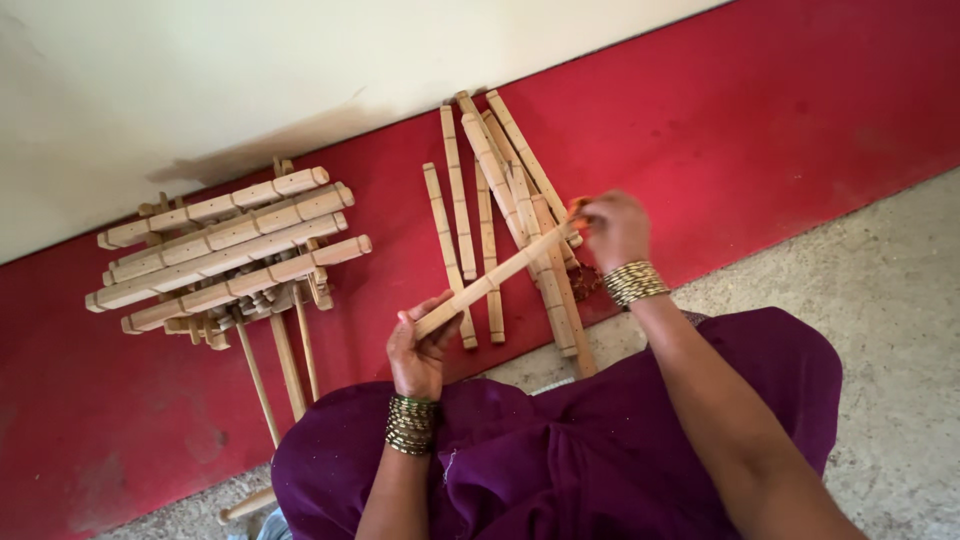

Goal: The person sits on the floor and sands a long wooden piece using a small orange sanding block. They hold the piece with one hand and rub the sanding block along its length repeatedly, then place the finished piece aside and pick up another to continue.

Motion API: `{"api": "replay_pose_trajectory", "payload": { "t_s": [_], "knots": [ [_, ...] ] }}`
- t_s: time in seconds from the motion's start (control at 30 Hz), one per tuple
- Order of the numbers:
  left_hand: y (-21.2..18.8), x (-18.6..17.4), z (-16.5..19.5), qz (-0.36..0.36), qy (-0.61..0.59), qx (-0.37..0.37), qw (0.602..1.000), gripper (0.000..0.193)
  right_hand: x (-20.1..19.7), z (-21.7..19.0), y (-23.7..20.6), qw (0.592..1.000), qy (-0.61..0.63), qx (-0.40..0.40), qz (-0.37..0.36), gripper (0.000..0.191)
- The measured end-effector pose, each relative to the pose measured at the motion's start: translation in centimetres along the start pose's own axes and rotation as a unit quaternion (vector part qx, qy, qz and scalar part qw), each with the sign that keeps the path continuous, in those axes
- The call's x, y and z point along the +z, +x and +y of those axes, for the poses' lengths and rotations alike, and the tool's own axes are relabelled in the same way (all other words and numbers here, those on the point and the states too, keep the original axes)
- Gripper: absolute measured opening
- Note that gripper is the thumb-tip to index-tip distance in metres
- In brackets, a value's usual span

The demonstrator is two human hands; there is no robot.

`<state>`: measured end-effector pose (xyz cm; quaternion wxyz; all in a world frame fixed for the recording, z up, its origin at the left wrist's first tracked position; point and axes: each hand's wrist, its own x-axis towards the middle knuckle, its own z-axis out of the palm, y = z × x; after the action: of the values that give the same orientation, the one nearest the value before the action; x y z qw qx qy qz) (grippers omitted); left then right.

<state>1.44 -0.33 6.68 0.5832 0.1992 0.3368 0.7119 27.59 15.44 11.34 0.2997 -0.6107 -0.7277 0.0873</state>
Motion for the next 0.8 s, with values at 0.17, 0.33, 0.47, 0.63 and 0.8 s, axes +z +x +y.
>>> {"api": "replay_pose_trajectory", "payload": {
  "t_s": [0.17, 0.33, 0.47, 0.63, 0.8],
  "knots": [
    [-0.1, 0.0, -0.2, 0.000, 0.008, 0.010, 1.000, 0.048, 1.3, -2.2, -1.2, 0.979, -0.062, -0.162, 0.108, 0.009],
    [0.2, -2.7, -2.7, 0.039, 0.081, -0.010, 0.996, 0.046, 4.0, -11.2, -7.1, 0.947, 0.056, -0.314, -0.045, 0.010],
    [0.0, -3.8, -4.3, 0.042, 0.075, -0.035, 0.996, 0.041, 3.5, -14.7, -9.6, 0.933, 0.105, -0.339, -0.066, 0.013],
    [-0.3, -1.7, -2.5, 0.004, 0.010, -0.011, 1.000, 0.046, 2.3, -11.7, -5.6, 0.951, 0.080, 0.084, -0.285, 0.011],
    [-0.4, 0.3, -0.5, 0.013, -0.029, -0.005, 0.999, 0.051, 1.2, -3.0, -0.8, 0.995, 0.002, 0.067, 0.079, 0.012]
  ]
}}
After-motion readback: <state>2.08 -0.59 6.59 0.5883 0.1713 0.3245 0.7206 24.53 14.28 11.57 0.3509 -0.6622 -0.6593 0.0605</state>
